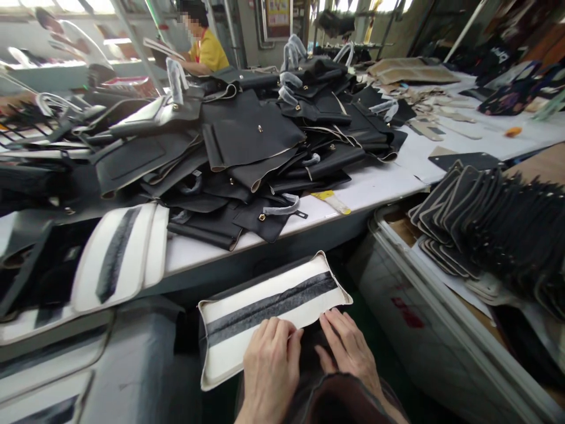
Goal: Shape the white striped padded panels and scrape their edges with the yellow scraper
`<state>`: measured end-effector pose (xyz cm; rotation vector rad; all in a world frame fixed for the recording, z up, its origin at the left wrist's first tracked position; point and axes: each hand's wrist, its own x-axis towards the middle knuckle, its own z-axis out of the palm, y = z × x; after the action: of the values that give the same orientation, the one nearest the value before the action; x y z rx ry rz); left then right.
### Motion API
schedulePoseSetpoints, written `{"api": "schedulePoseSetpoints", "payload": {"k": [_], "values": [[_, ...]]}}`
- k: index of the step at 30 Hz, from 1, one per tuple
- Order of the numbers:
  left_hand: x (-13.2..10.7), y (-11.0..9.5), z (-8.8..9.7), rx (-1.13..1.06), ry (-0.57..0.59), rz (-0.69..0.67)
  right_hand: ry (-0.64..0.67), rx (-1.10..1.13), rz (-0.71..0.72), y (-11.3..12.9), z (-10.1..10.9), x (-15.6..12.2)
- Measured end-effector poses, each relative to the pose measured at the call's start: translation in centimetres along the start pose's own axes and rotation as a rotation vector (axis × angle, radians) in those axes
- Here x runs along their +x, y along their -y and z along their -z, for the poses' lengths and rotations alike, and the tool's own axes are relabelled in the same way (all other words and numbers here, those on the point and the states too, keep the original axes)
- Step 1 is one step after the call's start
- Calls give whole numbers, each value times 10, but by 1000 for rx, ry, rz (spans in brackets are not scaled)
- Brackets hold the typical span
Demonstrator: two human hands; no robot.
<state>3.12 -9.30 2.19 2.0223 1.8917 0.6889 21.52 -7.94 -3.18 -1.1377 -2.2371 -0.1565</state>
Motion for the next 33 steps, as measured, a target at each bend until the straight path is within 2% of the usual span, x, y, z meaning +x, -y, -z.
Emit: {"api": "schedulePoseSetpoints", "payload": {"k": [4,8,11,14,17,20,22,27,33], "values": [[4,-6,-8,28,-35,40,-38,43,48,4,-6,-2],[9,-8,-18,60,-68,17,-36,58,78,7,-10,-2],[9,-8,-23,-13,-114,3,-25,33,101,5,-10,0],[0,-6,-17,-121,-155,-28,-22,-16,117,-2,-9,1],[-13,-2,-1,-41,-179,-49,-12,-38,115,-9,-8,2],[-18,6,13,10,-144,-26,-21,-28,108,-13,-8,1],[-16,10,16,-24,-115,-24,-25,-19,95,-13,-8,1],[-8,9,9,-53,-127,18,-54,22,152,-5,-9,5],[-3,-1,4,52,-45,72,-42,76,217,6,-10,18]]}}
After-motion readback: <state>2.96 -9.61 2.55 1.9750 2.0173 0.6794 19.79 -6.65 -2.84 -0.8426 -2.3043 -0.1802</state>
